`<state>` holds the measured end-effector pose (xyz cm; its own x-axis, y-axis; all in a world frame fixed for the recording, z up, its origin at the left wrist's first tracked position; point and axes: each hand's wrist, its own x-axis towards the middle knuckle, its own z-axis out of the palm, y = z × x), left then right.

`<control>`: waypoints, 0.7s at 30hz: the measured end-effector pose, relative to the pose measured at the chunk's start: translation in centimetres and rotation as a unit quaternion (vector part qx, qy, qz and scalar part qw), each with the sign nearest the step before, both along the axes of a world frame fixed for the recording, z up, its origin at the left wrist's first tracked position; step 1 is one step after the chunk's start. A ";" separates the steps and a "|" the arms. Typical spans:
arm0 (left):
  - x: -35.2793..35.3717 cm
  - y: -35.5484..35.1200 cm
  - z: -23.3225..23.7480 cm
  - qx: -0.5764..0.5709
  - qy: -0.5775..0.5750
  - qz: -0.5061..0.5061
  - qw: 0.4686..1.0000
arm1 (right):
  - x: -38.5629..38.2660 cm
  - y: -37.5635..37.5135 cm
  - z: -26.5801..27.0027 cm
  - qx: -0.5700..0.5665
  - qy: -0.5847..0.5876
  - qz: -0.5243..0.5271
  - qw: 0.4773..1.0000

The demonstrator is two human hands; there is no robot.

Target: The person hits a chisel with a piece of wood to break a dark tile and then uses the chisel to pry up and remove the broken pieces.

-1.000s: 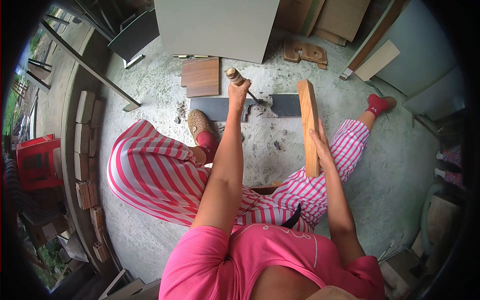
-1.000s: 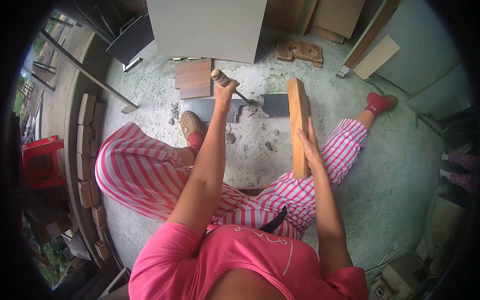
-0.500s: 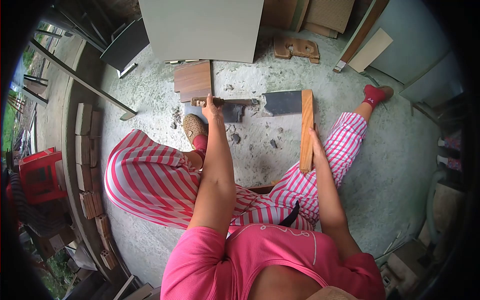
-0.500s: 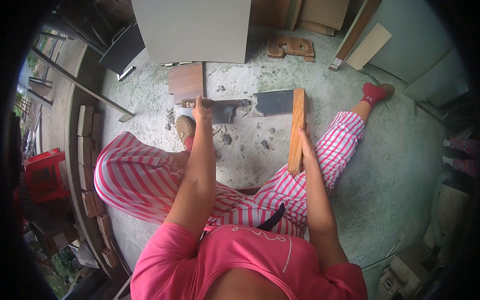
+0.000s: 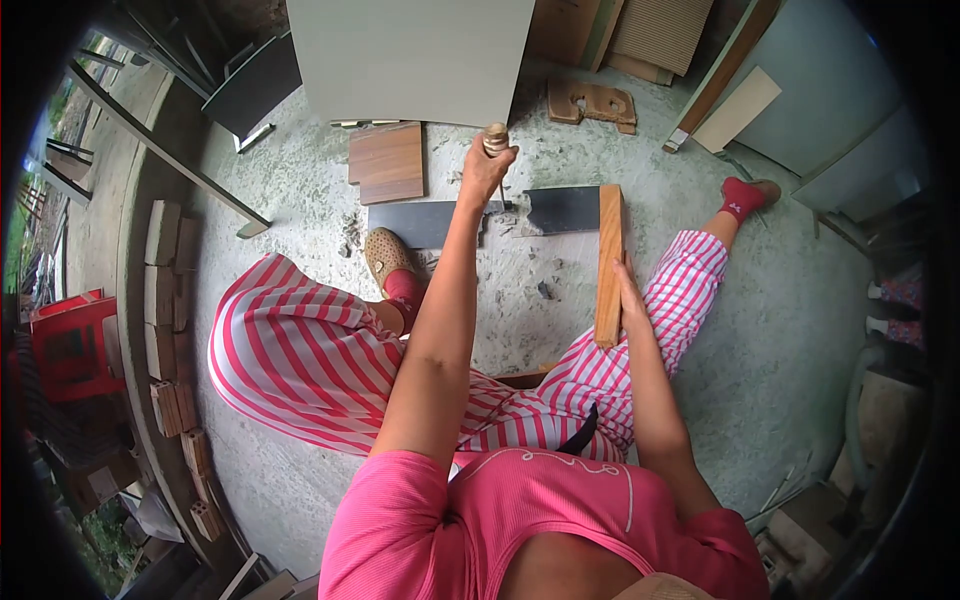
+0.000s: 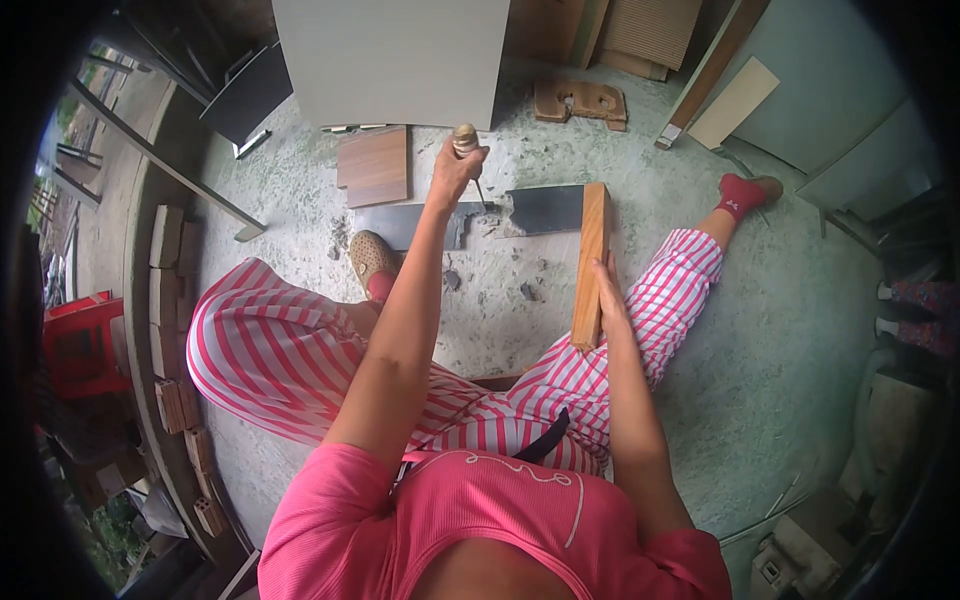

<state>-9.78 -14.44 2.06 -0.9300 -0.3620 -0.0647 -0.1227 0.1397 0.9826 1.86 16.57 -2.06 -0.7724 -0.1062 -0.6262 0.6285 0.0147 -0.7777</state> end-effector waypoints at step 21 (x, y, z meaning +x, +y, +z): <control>3.2 11.2 -3.3 -0.290 0.116 -0.129 0.941 | -0.3 -1.5 12.4 0.089 0.199 -0.052 0.975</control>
<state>-6.55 -3.25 -1.24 -0.9565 -0.0348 0.2895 0.1966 0.6561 0.7286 1.61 15.11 10.37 -0.9588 0.0677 -0.2760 0.2826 0.1239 -0.9512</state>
